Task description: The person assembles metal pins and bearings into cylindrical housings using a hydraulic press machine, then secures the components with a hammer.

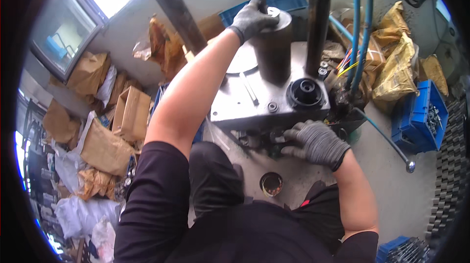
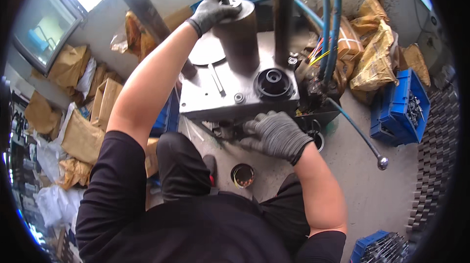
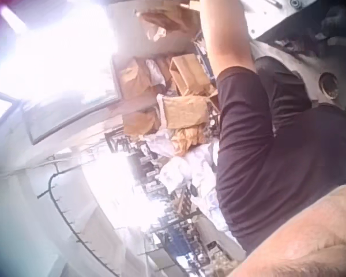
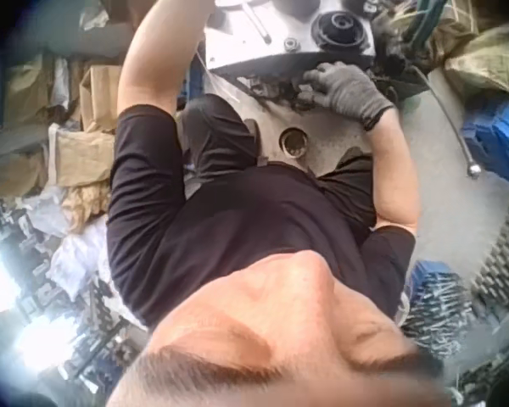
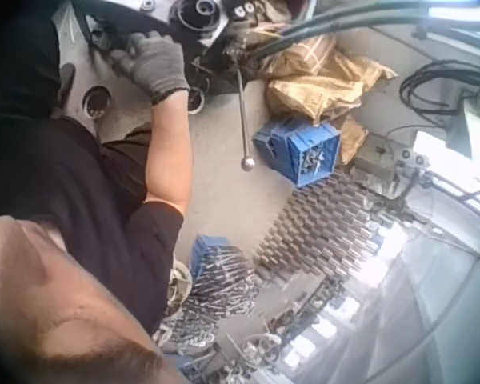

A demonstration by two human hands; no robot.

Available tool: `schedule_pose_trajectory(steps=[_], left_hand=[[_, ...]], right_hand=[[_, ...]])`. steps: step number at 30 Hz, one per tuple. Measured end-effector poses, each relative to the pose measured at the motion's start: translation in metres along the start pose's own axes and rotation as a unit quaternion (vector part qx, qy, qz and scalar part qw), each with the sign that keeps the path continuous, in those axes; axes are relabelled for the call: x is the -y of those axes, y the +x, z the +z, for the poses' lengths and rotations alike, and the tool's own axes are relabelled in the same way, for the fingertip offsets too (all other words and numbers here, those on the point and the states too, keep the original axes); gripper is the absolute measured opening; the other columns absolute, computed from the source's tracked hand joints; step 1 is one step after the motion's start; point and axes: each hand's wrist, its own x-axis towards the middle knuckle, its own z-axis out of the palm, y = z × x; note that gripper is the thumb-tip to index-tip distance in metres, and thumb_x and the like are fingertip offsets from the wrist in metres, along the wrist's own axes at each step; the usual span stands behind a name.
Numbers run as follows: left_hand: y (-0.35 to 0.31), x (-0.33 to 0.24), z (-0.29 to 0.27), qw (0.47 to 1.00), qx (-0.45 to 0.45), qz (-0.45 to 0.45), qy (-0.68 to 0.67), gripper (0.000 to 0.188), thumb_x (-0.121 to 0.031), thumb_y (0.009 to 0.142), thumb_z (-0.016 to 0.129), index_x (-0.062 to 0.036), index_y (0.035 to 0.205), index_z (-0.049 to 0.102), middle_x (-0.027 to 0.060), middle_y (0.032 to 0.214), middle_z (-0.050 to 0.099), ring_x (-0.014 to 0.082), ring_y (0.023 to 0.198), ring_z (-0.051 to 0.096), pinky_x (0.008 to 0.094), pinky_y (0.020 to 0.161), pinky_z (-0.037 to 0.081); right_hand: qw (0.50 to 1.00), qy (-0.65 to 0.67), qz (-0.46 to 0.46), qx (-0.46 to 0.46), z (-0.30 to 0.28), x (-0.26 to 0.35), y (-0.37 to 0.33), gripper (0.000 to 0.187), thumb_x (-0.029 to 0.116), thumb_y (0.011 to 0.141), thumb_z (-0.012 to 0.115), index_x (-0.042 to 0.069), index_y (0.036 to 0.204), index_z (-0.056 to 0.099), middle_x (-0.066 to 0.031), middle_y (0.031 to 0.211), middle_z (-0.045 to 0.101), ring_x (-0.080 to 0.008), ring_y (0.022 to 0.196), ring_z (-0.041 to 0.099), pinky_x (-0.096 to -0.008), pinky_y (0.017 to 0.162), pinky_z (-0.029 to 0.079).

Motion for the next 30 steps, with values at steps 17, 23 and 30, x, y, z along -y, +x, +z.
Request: schedule_pose_trajectory(steps=[17,23,30], left_hand=[[-0.445,0.244,-0.121,0.953,-0.104,-0.267,-0.103,0.038,-0.017,0.101,0.068,-0.0007,0.135,0.062,0.0117,0.121,0.071,0.0177,0.117,0.066,0.0346,0.106,0.051],[-0.732,0.391,-0.131,0.828,-0.296,-0.468,0.086,0.036,-0.02,0.1,0.066,0.0008,0.129,0.064,0.0141,0.11,0.073,0.0208,0.097,0.071,0.0377,0.088,0.059],[-0.851,0.45,-0.068,0.565,-0.581,-0.54,-0.227,0.027,-0.014,0.094,0.073,-0.0051,0.12,0.07,0.0131,0.1,0.075,0.0219,0.087,0.072,0.035,0.075,0.057]], right_hand=[[0.989,0.141,-0.009,0.043,-0.002,0.008,-0.003,0.042,0.026,0.084,0.078,0.001,0.116,0.07,-0.0194,0.122,0.068,-0.0378,0.109,0.065,-0.0441,0.095,0.052],[0.974,0.121,-0.022,0.189,0.045,-0.025,-0.019,0.036,0.015,0.08,0.079,0.002,0.112,0.07,-0.0177,0.114,0.069,-0.0361,0.102,0.066,-0.0429,0.091,0.053],[0.947,0.115,0.136,0.267,0.098,-0.061,-0.033,0.029,0.013,0.086,0.075,-0.003,0.111,0.07,-0.0186,0.104,0.07,-0.0342,0.101,0.068,-0.0408,0.088,0.053]])
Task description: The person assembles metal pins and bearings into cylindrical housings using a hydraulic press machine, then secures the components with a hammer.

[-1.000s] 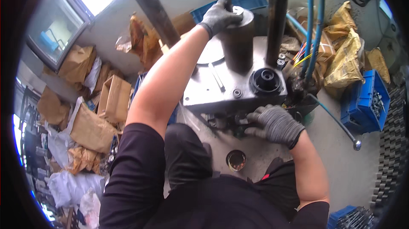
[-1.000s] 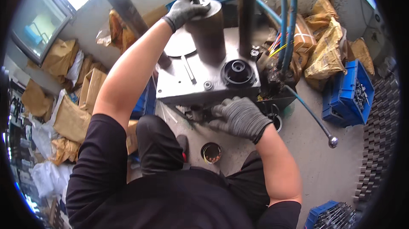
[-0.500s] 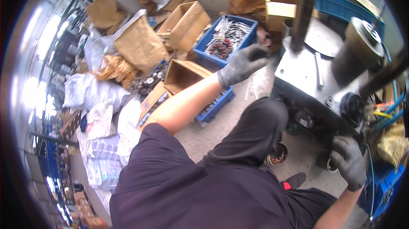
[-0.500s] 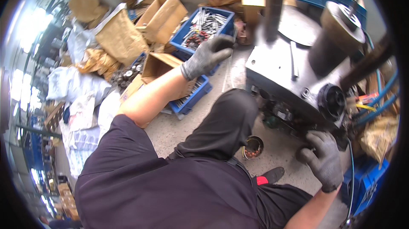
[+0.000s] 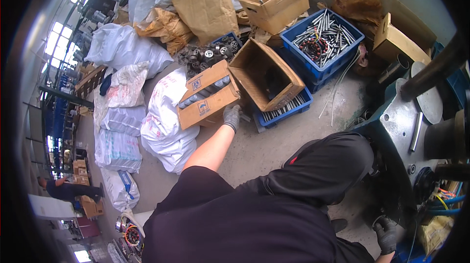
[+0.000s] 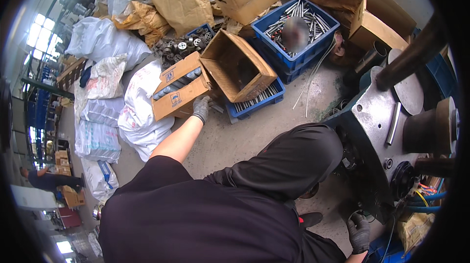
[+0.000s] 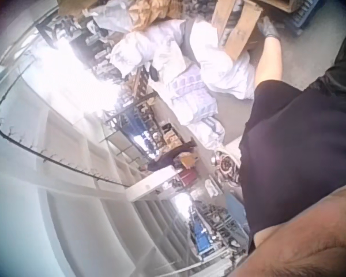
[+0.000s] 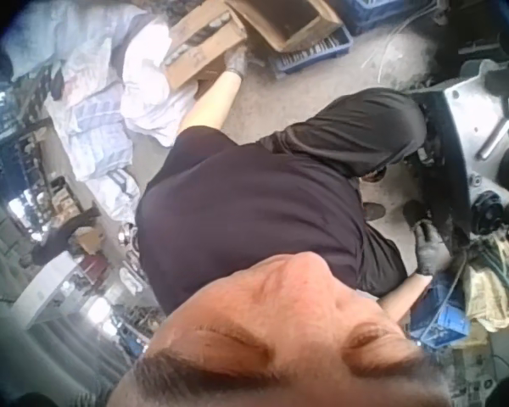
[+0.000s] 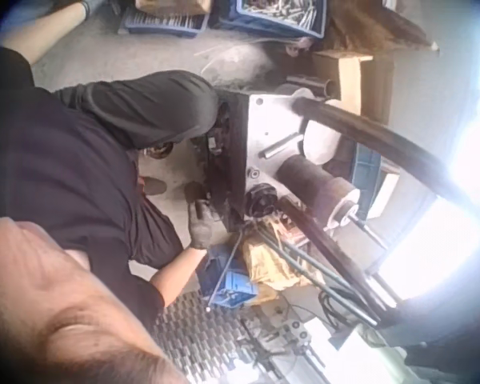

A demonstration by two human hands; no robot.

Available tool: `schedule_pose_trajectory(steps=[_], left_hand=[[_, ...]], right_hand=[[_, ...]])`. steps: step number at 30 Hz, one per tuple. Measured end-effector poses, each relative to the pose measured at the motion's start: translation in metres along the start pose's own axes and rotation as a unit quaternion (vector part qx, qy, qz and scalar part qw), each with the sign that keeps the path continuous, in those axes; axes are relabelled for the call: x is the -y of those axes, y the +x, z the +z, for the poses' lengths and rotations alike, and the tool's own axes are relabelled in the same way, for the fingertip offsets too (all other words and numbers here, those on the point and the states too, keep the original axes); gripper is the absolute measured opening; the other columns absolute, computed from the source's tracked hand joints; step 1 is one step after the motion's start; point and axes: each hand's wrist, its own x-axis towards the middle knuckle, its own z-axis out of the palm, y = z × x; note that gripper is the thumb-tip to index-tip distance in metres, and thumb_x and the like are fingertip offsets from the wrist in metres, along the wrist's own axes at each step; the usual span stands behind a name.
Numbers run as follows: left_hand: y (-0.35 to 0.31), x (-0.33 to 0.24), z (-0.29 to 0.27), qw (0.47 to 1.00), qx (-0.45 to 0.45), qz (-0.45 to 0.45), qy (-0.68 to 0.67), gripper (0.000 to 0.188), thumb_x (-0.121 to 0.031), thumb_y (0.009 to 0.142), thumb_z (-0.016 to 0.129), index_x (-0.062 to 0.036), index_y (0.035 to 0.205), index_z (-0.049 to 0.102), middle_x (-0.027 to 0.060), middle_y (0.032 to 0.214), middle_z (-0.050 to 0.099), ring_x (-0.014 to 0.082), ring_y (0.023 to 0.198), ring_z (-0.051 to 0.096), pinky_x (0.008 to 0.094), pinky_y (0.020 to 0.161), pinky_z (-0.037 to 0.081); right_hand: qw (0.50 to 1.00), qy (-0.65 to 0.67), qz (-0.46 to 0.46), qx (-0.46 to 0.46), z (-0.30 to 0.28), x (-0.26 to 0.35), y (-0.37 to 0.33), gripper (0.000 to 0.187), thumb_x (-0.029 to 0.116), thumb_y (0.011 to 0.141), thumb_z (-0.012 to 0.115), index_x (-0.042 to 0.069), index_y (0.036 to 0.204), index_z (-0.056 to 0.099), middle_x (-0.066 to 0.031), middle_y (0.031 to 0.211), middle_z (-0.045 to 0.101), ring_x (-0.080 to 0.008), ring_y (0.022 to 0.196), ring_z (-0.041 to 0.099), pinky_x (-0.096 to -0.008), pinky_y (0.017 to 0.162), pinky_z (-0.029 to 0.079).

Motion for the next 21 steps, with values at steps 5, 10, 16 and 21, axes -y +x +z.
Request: schedule_pose_trajectory(steps=[5,10,16,21], left_hand=[[-0.023,0.033,-0.016,0.956,-0.037,0.089,0.279,0.026,-0.017,0.092,0.072,-0.0017,0.113,0.072,0.0205,0.103,0.077,0.0318,0.097,0.073,0.0431,0.091,0.055],[-0.054,-0.003,-0.015,0.94,-0.009,0.152,0.306,0.025,-0.017,0.092,0.072,-0.0037,0.114,0.072,0.0212,0.105,0.075,0.0339,0.1,0.074,0.0421,0.09,0.056],[-0.039,-0.077,-0.079,0.848,-0.031,0.356,0.392,0.02,-0.015,0.095,0.068,-0.0048,0.112,0.071,0.0201,0.101,0.073,0.0353,0.091,0.072,0.0444,0.083,0.057],[0.017,-0.112,-0.137,0.842,-0.083,0.331,0.418,0.029,-0.022,0.096,0.069,-0.0046,0.118,0.069,0.0209,0.114,0.071,0.0357,0.104,0.069,0.0461,0.091,0.054]], right_hand=[[0.998,0.062,-0.018,-0.001,0.01,-0.016,0.016,0.017,0.007,0.094,0.067,-0.003,0.107,0.069,-0.013,0.095,0.073,-0.0204,0.085,0.068,-0.0335,0.078,0.053],[0.973,-0.226,-0.031,-0.033,-0.011,0.014,-0.002,0.035,0.053,0.095,0.069,0.025,0.113,0.08,-0.0036,0.102,0.079,-0.025,0.082,0.075,-0.0366,0.07,0.057],[0.953,-0.302,0.028,0.01,-0.011,0.005,0.018,0.036,0.053,0.096,0.068,0.025,0.116,0.079,-0.0047,0.112,0.078,-0.0254,0.09,0.074,-0.037,0.077,0.058],[0.927,-0.366,-0.07,0.037,-0.002,-0.081,0.026,0.029,0.035,0.103,0.062,0.026,0.128,0.073,-0.0065,0.13,0.072,-0.0254,0.112,0.07,-0.0369,0.089,0.058]])
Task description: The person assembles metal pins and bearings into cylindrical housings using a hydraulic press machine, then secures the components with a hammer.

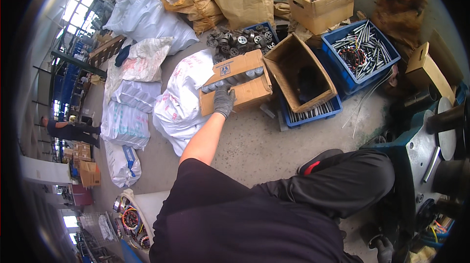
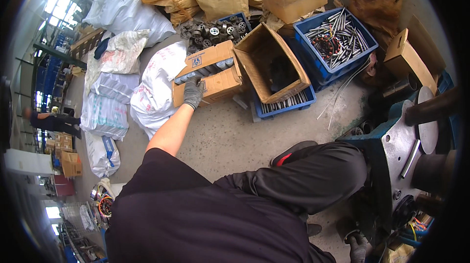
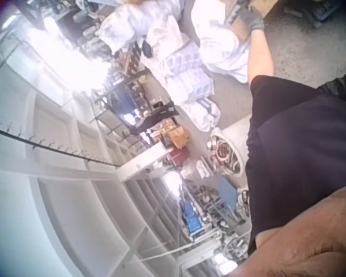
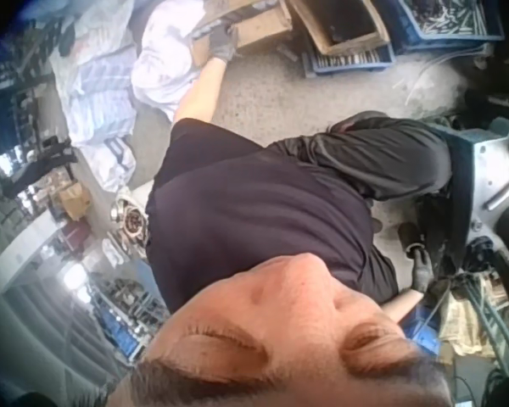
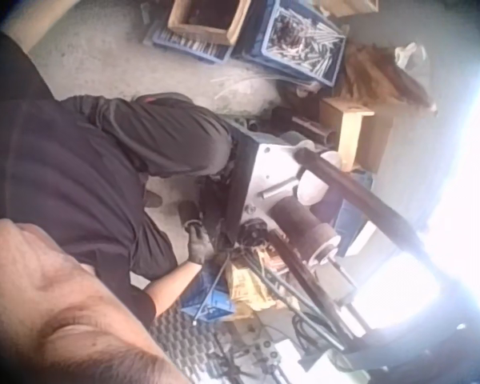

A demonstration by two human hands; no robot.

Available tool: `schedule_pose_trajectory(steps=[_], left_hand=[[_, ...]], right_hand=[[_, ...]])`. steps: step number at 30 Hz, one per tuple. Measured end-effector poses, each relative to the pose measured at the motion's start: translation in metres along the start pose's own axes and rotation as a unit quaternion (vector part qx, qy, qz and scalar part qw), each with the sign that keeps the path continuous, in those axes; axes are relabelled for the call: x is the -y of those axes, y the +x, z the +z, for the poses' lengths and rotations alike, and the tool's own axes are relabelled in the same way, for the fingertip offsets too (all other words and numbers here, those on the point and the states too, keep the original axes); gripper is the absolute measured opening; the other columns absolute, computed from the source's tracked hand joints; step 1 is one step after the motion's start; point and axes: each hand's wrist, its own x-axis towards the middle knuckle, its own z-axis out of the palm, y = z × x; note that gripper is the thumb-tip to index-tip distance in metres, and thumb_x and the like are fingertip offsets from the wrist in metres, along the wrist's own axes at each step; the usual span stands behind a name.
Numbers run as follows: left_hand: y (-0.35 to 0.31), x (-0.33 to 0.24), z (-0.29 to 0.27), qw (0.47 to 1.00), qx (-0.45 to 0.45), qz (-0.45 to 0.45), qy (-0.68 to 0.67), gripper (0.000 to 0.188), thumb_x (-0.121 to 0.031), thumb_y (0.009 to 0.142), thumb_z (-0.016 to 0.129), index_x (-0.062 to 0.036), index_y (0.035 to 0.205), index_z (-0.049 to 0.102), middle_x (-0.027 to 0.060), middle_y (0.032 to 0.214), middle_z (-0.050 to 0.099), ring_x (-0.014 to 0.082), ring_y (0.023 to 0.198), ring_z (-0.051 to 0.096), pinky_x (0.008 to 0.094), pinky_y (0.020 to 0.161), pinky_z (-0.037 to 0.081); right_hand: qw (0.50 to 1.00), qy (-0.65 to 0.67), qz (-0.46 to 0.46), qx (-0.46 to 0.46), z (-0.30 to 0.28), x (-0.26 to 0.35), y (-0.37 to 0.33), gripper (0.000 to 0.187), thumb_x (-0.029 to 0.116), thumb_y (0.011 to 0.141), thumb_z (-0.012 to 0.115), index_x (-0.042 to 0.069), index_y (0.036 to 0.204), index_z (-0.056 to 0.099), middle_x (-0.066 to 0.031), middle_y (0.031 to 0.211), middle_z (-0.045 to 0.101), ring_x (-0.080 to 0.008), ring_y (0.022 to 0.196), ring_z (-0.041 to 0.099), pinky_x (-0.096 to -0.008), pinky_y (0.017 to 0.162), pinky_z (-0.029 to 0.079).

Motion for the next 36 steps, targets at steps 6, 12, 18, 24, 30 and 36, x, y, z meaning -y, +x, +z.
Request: schedule_pose_trajectory(steps=[6,12,18,24,30,36], left_hand=[[0.018,0.005,-0.03,0.949,0.14,-0.011,0.283,0.071,-0.044,0.084,0.079,-0.0086,0.143,0.062,0.022,0.136,0.067,0.0376,0.128,0.062,0.045,0.113,0.045],[0.011,-0.03,-0.059,0.947,0.235,0.018,0.216,0.062,-0.034,0.074,0.087,-0.0053,0.126,0.07,0.021,0.121,0.072,0.0371,0.117,0.068,0.045,0.103,0.052],[-0.101,-0.018,-0.051,0.913,0.257,0.093,0.303,0.038,-0.033,0.08,0.082,-0.0081,0.107,0.071,0.0166,0.107,0.07,0.0352,0.108,0.066,0.0486,0.093,0.051],[-0.213,0.001,0.01,0.879,0.396,0.081,0.252,0.049,-0.038,0.09,0.074,-0.0053,0.125,0.067,0.0171,0.118,0.07,0.0392,0.118,0.065,0.0501,0.099,0.051],[-0.177,0.011,0.04,0.898,0.422,-0.082,0.09,0.044,-0.033,0.098,0.069,-0.0024,0.129,0.068,0.0236,0.121,0.071,0.0376,0.12,0.066,0.0458,0.101,0.052],[-0.173,-0.111,0.062,0.903,0.406,0.143,-0.002,0.042,-0.034,0.099,0.064,-0.0014,0.125,0.069,0.0228,0.11,0.072,0.0393,0.113,0.067,0.047,0.101,0.053]], right_hand=[[0.964,0.265,-0.016,0.02,0.013,-0.01,-0.005,0.04,0.008,0.099,0.058,0.025,0.133,0.07,-0.0137,0.138,0.066,-0.0339,0.118,0.067,-0.04,0.097,0.058],[0.971,0.234,-0.027,-0.043,0.037,-0.038,-0.006,0.042,0.003,0.095,0.061,0.02,0.132,0.071,-0.02,0.133,0.067,-0.038,0.116,0.067,-0.0429,0.098,0.058],[0.79,0.594,0.151,0.023,0.002,0.015,0.02,0.016,0.008,0.096,0.067,-0.002,0.108,0.071,-0.0104,0.093,0.075,-0.0199,0.085,0.069,-0.033,0.081,0.055],[0.996,0.083,-0.016,-0.029,0.022,-0.03,0.008,0.037,0.002,0.095,0.061,0.015,0.128,0.073,-0.0224,0.13,0.068,-0.0387,0.114,0.068,-0.0436,0.097,0.058],[0.986,0.077,-0.1,-0.108,0.043,-0.046,0.007,0.032,0.003,0.096,0.062,0.014,0.124,0.074,-0.0197,0.129,0.069,-0.0365,0.114,0.068,-0.0442,0.097,0.057],[0.773,0.61,0.175,-0.002,0.002,0.016,0.005,0.018,0.009,0.097,0.066,-0.001,0.111,0.073,-0.0084,0.093,0.076,-0.0179,0.084,0.071,-0.0313,0.081,0.056]])
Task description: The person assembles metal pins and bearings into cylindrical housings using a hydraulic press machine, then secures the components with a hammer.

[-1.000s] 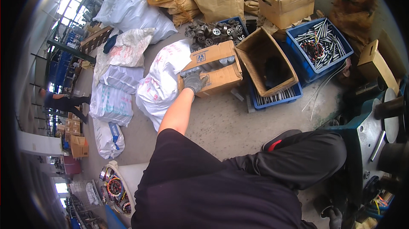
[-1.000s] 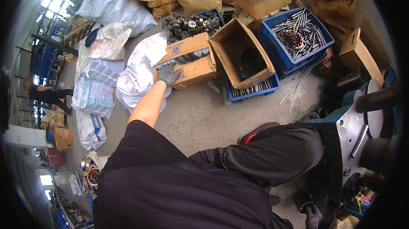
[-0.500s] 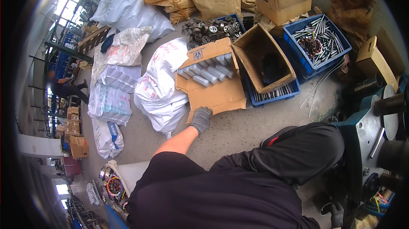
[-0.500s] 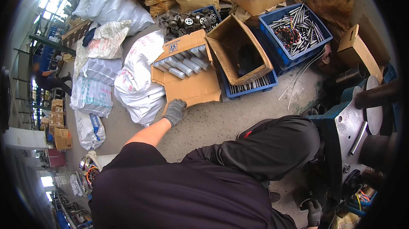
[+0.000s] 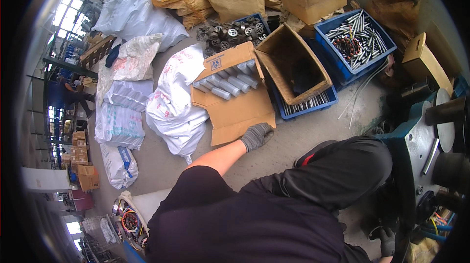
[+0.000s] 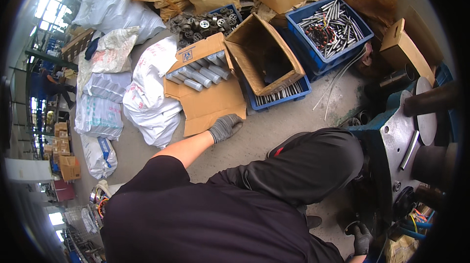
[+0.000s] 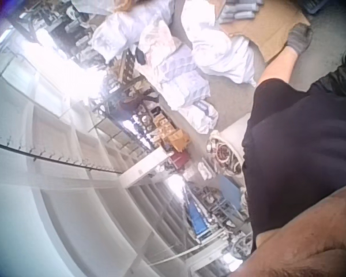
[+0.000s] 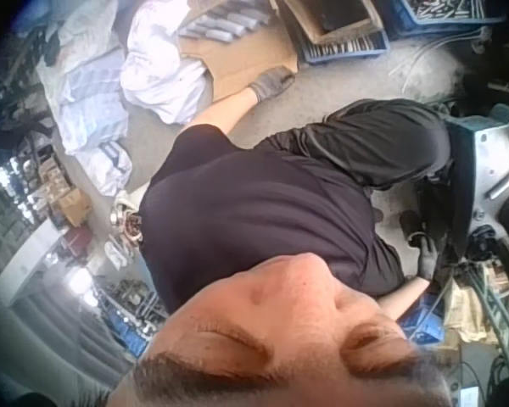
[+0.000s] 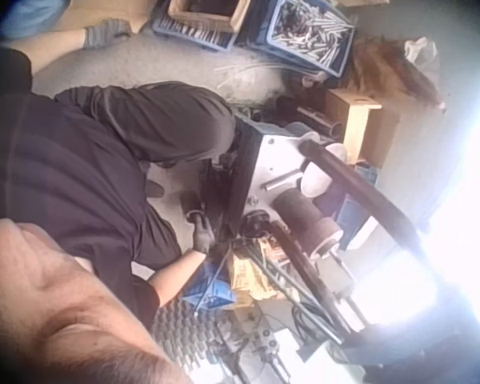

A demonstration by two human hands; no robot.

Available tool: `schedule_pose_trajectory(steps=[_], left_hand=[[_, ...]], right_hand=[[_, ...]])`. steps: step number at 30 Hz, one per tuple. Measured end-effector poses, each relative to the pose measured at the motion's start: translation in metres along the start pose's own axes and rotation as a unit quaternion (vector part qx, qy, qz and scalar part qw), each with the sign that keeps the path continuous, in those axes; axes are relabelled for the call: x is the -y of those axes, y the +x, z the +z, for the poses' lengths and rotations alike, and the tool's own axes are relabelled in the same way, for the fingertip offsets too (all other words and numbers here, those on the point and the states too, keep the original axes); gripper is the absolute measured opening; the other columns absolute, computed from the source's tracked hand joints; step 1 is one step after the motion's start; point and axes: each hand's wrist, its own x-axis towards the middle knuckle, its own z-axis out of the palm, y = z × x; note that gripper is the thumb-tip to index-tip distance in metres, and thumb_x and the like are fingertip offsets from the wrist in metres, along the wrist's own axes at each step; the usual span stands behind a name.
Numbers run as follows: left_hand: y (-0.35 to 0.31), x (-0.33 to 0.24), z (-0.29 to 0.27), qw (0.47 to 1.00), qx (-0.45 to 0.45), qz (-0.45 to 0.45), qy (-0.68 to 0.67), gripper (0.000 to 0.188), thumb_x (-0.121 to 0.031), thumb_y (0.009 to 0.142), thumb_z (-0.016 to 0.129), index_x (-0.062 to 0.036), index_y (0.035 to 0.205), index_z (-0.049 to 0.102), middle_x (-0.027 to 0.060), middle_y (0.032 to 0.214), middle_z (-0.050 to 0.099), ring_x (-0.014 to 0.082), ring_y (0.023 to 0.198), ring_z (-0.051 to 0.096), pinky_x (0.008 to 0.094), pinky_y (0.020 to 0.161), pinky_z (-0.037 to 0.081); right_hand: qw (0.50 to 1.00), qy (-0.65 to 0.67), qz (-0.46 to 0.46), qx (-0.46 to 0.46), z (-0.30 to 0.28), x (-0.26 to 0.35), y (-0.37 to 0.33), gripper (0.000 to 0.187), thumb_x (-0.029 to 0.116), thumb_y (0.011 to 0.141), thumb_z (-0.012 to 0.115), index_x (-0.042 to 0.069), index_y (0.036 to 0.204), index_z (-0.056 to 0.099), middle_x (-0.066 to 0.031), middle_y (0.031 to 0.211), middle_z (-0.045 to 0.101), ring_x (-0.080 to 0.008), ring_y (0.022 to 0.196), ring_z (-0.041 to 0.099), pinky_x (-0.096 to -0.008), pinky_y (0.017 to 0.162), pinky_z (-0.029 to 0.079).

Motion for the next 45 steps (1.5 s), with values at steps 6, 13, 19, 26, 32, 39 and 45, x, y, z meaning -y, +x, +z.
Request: schedule_pose_trajectory(steps=[6,13,19,26,32,39,45], left_hand=[[0.035,-0.021,0.099,0.998,0.014,-0.063,0.026,0.049,-0.03,0.099,0.063,-0.0066,0.142,0.06,0.0252,0.135,0.063,0.0402,0.126,0.061,0.048,0.105,0.051],[0.133,0.045,0.138,0.959,0.087,-0.259,0.068,0.07,-0.034,0.096,0.066,-0.0094,0.158,0.044,0.0205,0.151,0.057,0.0399,0.133,0.059,0.0488,0.107,0.05],[0.082,0.055,0.156,0.947,-0.061,-0.314,0.021,0.057,-0.043,0.095,0.068,-0.008,0.14,0.062,0.0205,0.137,0.067,0.0389,0.125,0.065,0.0484,0.104,0.053],[0.034,0.091,0.115,0.721,-0.207,-0.488,-0.447,0.037,-0.032,0.097,0.062,-0.0064,0.123,0.069,0.0184,0.112,0.075,0.0373,0.099,0.073,0.0473,0.083,0.057],[-0.007,0.175,0.08,0.759,-0.501,-0.299,-0.289,0.06,-0.016,0.092,0.066,-0.0095,0.15,0.052,0.0174,0.106,0.075,0.0247,0.075,0.074,0.0424,0.058,0.058],[0.034,0.024,-0.016,0.848,-0.362,-0.3,-0.245,0.082,-0.015,0.087,0.074,-0.0169,0.161,0.037,0.0295,0.128,0.067,0.0426,0.119,0.066,0.0485,0.103,0.052],[0.068,0.009,-0.145,0.933,-0.235,-0.267,-0.052,0.085,-0.031,0.088,0.068,-0.0184,0.164,0.032,0.0259,0.121,0.072,0.0413,0.112,0.07,0.0503,0.099,0.054]], right_hand=[[0.998,-0.052,-0.038,-0.006,0.006,-0.001,0.011,0.027,0.014,0.098,0.068,-0.005,0.117,0.071,-0.0117,0.097,0.077,-0.0196,0.088,0.072,-0.033,0.082,0.058],[0.999,-0.022,-0.025,-0.025,0.007,-0.028,0.018,0.028,0.014,0.095,0.073,-0.006,0.115,0.072,-0.0113,0.092,0.076,-0.0199,0.08,0.071,-0.0334,0.075,0.057],[0.784,-0.609,-0.11,0.055,-0.027,-0.018,0.013,0.042,0.008,0.1,0.065,0.015,0.141,0.062,-0.017,0.134,0.067,-0.0313,0.116,0.067,-0.0408,0.094,0.058],[0.71,-0.579,-0.4,0.026,-0.037,-0.042,0.063,0.035,0.009,0.092,0.065,0.023,0.124,0.073,-0.0095,0.127,0.072,-0.0293,0.109,0.072,-0.042,0.1,0.057],[0.635,-0.603,-0.482,0.032,-0.022,0.001,0.117,0.037,0.025,0.092,0.067,0.026,0.13,0.069,-0.0073,0.129,0.07,-0.0302,0.118,0.067,-0.0593,0.114,0.041],[0.677,-0.625,-0.387,0.023,-0.054,-0.032,0.05,0.043,0.023,0.091,0.069,0.026,0.134,0.067,-0.0082,0.131,0.069,-0.0311,0.119,0.066,-0.0597,0.111,0.043],[0.666,-0.609,-0.43,0.026,-0.055,-0.028,0.046,0.041,0.018,0.093,0.064,0.024,0.132,0.067,-0.0067,0.129,0.07,-0.0285,0.118,0.067,-0.0574,0.112,0.043]])
